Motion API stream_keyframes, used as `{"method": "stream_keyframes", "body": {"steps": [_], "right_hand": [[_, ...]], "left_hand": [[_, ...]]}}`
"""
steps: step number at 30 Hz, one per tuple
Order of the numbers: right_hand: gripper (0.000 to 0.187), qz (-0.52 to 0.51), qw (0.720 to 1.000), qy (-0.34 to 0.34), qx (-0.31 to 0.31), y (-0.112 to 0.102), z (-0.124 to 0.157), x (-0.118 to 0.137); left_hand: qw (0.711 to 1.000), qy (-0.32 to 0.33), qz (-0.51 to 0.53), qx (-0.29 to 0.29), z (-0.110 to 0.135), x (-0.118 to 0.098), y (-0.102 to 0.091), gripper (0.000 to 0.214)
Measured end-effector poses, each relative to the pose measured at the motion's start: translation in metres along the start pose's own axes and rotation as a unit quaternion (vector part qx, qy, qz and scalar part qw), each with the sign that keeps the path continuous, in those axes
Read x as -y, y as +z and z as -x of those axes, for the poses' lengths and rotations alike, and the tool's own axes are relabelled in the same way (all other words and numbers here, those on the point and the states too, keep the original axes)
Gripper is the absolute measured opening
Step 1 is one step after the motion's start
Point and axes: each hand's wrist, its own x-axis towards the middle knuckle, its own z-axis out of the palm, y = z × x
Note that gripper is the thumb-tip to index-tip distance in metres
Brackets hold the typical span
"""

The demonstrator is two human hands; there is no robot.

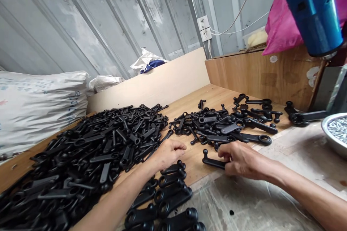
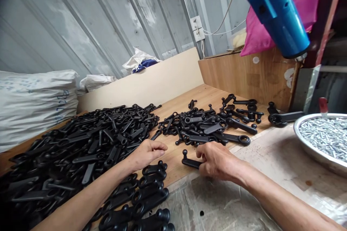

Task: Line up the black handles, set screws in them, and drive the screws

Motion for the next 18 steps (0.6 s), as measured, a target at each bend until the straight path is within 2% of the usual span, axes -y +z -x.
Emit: {"method": "stream_keyframes", "body": {"steps": [2, 4, 5, 7, 9, 11, 14, 18], "right_hand": [[0.014, -0.183, 0.983, 0.014, -0.020, -0.001, -0.002, 0.001], [0.018, -0.334, 0.940, 0.002, -0.075, -0.002, -0.004, 0.001], [0.021, -0.374, 0.921, -0.015, -0.107, -0.001, -0.003, 0.001], [0.023, -0.367, 0.911, -0.068, -0.173, 0.000, -0.002, 0.002], [0.019, -0.288, 0.924, -0.108, -0.228, 0.000, 0.001, 0.002], [0.018, -0.210, 0.932, -0.134, -0.264, -0.001, 0.004, 0.002], [0.022, -0.135, 0.929, -0.174, -0.298, -0.003, 0.005, -0.002], [0.016, -0.027, 0.911, -0.171, -0.374, -0.004, 0.001, -0.010]], "left_hand": [[0.999, 0.008, 0.050, -0.014, 0.000, -0.018, 0.002, 0.024], [0.994, 0.014, 0.106, -0.025, 0.002, -0.040, 0.008, 0.032], [0.990, 0.020, 0.137, -0.031, 0.003, -0.051, 0.012, 0.032], [0.978, 0.039, 0.201, -0.037, 0.004, -0.075, 0.022, 0.030], [0.965, 0.057, 0.251, -0.047, 0.000, -0.095, 0.030, 0.033], [0.958, 0.060, 0.275, -0.055, -0.007, -0.105, 0.031, 0.033], [0.965, 0.037, 0.254, -0.058, -0.020, -0.089, 0.011, 0.028], [0.988, -0.039, 0.146, -0.022, -0.028, -0.028, -0.030, 0.018]]}}
